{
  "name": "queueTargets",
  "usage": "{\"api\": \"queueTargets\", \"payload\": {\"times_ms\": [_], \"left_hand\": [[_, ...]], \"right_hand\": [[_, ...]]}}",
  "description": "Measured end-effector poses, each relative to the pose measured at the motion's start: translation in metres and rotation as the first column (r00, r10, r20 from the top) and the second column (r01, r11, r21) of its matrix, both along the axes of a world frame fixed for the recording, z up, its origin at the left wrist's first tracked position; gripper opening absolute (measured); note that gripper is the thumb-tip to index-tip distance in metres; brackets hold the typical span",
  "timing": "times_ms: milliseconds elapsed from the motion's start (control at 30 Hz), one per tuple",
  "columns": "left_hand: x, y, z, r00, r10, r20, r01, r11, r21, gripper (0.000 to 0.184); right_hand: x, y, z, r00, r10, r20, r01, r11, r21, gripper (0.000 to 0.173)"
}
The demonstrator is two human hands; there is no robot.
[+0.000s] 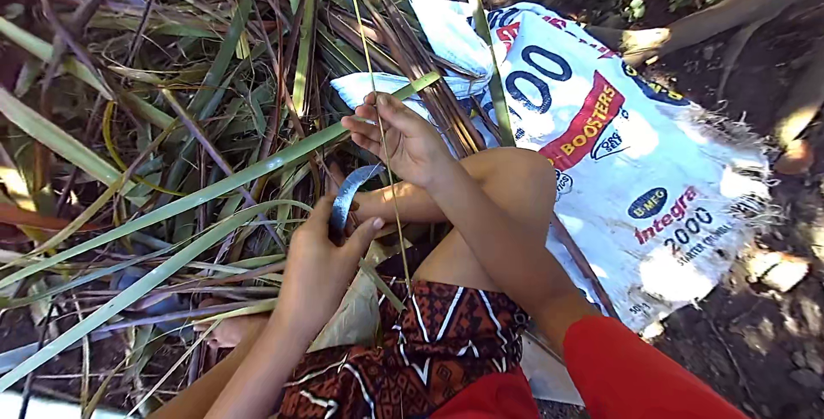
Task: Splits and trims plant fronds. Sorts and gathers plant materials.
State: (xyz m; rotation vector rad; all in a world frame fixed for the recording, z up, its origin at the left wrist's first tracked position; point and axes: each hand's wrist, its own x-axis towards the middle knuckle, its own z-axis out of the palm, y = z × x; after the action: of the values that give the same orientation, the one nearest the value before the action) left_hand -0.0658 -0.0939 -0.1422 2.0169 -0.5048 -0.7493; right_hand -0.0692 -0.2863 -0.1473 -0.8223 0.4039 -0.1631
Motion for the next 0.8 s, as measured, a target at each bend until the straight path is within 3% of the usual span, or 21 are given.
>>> {"api": "queueTargets", "payload": {"times_ms": [100, 200, 267, 433, 567, 667, 800], "left_hand": [[-0.019, -0.007, -0.016, 0.97, -0.052, -0.238, 0.065, 0.997, 0.048, 0.035], [-0.043, -0.008, -0.032, 0.916, -0.084, -0.392, 0.121, 0.99, 0.071, 0.02], [-0.056, -0.005, -0.041, 0.907, -0.092, -0.411, 0.141, 0.986, 0.089, 0.022], [-0.071, 0.01, -0.055, 0.972, -0.119, -0.203, 0.105, 0.991, -0.078, 0.024], [-0.061, 0.018, -0.061, 0.987, -0.16, -0.023, 0.15, 0.961, -0.231, 0.026], [-0.062, 0.022, -0.056, 0.944, -0.263, 0.199, 0.32, 0.872, -0.37, 0.021], [-0.071, 0.029, -0.043, 0.807, -0.504, 0.308, 0.589, 0.728, -0.352, 0.012]], "right_hand": [[-0.009, 0.014, 0.001, 0.999, -0.011, -0.032, 0.007, 0.992, -0.124, 0.023], [0.005, 0.003, -0.007, 0.997, -0.081, -0.018, 0.08, 0.996, -0.043, 0.022], [0.009, -0.011, -0.005, 0.99, -0.142, -0.023, 0.141, 0.989, -0.041, 0.022], [0.011, -0.058, -0.006, 0.925, -0.379, -0.023, 0.379, 0.925, -0.002, 0.021], [0.009, -0.066, -0.004, 0.895, -0.445, -0.019, 0.446, 0.893, 0.058, 0.016], [0.012, -0.063, -0.001, 0.877, -0.475, -0.066, 0.478, 0.878, 0.033, 0.016], [0.024, -0.09, -0.021, 0.768, -0.633, -0.099, 0.639, 0.767, 0.055, 0.02]]}}
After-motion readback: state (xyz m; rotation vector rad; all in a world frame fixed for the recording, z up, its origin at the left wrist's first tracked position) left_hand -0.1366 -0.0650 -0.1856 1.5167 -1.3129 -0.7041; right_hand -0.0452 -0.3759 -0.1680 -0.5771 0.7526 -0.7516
